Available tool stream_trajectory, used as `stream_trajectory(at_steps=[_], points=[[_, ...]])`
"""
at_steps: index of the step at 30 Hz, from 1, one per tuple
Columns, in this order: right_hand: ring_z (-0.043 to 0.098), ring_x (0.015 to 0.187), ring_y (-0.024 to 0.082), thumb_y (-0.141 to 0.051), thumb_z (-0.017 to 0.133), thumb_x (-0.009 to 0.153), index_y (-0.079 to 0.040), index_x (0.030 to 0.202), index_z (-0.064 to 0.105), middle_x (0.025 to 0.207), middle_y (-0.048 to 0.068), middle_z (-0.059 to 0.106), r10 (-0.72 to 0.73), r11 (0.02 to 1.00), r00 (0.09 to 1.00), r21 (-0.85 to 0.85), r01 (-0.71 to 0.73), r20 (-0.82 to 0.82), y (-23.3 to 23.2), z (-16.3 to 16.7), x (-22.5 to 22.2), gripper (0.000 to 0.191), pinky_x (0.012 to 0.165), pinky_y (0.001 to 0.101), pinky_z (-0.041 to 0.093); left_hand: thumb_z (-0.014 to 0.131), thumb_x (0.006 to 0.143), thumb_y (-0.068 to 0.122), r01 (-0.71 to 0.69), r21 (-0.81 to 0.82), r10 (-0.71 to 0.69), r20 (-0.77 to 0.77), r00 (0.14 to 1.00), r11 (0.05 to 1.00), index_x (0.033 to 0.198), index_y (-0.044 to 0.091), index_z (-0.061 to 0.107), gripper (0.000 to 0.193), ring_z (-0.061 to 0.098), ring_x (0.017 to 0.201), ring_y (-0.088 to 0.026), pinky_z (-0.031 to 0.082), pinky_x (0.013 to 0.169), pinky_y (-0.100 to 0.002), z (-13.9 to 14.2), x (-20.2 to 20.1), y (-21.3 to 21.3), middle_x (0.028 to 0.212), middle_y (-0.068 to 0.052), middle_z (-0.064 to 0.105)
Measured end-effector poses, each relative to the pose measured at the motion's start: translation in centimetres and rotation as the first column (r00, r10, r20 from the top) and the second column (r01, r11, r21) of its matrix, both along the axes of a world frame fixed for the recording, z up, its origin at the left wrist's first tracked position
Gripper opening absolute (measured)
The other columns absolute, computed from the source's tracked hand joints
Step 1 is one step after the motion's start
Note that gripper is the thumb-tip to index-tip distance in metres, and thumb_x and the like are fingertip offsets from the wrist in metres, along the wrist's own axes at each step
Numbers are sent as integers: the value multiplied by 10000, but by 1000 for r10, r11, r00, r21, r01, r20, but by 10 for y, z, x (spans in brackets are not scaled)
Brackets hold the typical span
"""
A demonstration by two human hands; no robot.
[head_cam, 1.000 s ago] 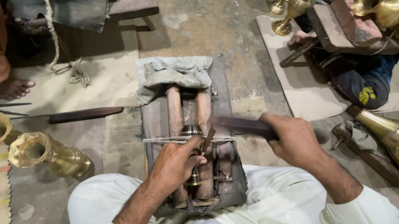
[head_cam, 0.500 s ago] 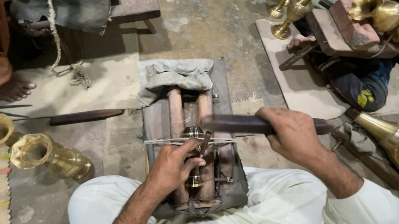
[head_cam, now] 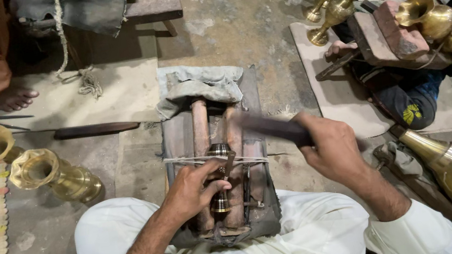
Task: The person sits on the floor with a small brass vase clamped in a wooden jig, holding a chisel against the vase surface and striking it with a hammer to engrave a decorative pattern, periodically repositioning the vase and chisel to work new areas.
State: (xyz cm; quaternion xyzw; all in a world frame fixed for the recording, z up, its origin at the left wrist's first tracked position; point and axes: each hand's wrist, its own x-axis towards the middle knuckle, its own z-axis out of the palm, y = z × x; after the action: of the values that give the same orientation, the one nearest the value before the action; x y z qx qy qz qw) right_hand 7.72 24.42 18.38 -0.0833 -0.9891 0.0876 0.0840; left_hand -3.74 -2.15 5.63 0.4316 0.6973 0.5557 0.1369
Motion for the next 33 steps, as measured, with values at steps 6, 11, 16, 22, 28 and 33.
stream_trajectory(at_steps=[6, 11, 16, 22, 28, 33], points=[[686, 885, 359, -72, 746, 728, -115, 1125, 628, 911, 122, 706, 65, 996, 995, 62, -70, 80, 0, 0, -6, 417, 763, 480, 516, 819, 841, 171, -20, -59, 22, 44, 999, 998, 1243, 19, 672, 454, 782, 859, -304, 592, 731, -395, -6, -2, -2, 994, -191, 781], [688, 895, 371, -46, 732, 688, -104, 1103, 624, 933, 130, 712, 157, 970, 986, 181, -165, 56, -1, 3, -7, 432, 758, 492, 524, 822, 832, 161, -26, 36, 25, 20, 999, 999, 1237, -10, 662, 467, 792, 926, -282, 611, 778, -365, -16, -1, -2, 1071, -188, 779], [703, 873, 361, -29, 716, 726, -118, 1105, 621, 942, 130, 718, 154, 965, 977, 189, -181, 148, -2, 3, -10, 401, 745, 480, 537, 820, 842, 145, -44, 29, 39, 161, 986, 999, 1246, -12, 660, 463, 796, 923, -228, 627, 779, -348, -31, 1, -4, 1051, -163, 784], [686, 842, 361, -173, 821, 761, -75, 1182, 575, 843, 134, 708, 30, 994, 941, -109, 7, 336, 14, -16, 3, 497, 701, 462, 499, 769, 863, 46, -241, 162, 99, 600, 794, 957, 1243, 30, 655, 398, 746, 856, -125, 635, 748, -271, -48, -4, -5, 982, -91, 774], [611, 702, 139, -254, 778, 868, -20, 1274, 676, 786, 36, 638, -17, 496, 920, -795, 348, 392, 22, -64, 25, 480, 654, 308, 519, 784, 851, 47, -197, 14, 164, 498, 851, 980, 1264, 63, 673, 428, 770, 836, -122, 650, 723, -255, -28, -4, -19, 966, -93, 780], [657, 771, 119, -192, 792, 831, -32, 1205, 660, 856, 13, 670, 22, 346, 924, -870, 351, 382, 17, -87, 41, 427, 720, 289, 559, 803, 849, 131, -32, -97, 53, 227, 972, 995, 1252, 96, 670, 426, 805, 799, -185, 650, 677, -322, 6, 2, 2, 947, -104, 803]])
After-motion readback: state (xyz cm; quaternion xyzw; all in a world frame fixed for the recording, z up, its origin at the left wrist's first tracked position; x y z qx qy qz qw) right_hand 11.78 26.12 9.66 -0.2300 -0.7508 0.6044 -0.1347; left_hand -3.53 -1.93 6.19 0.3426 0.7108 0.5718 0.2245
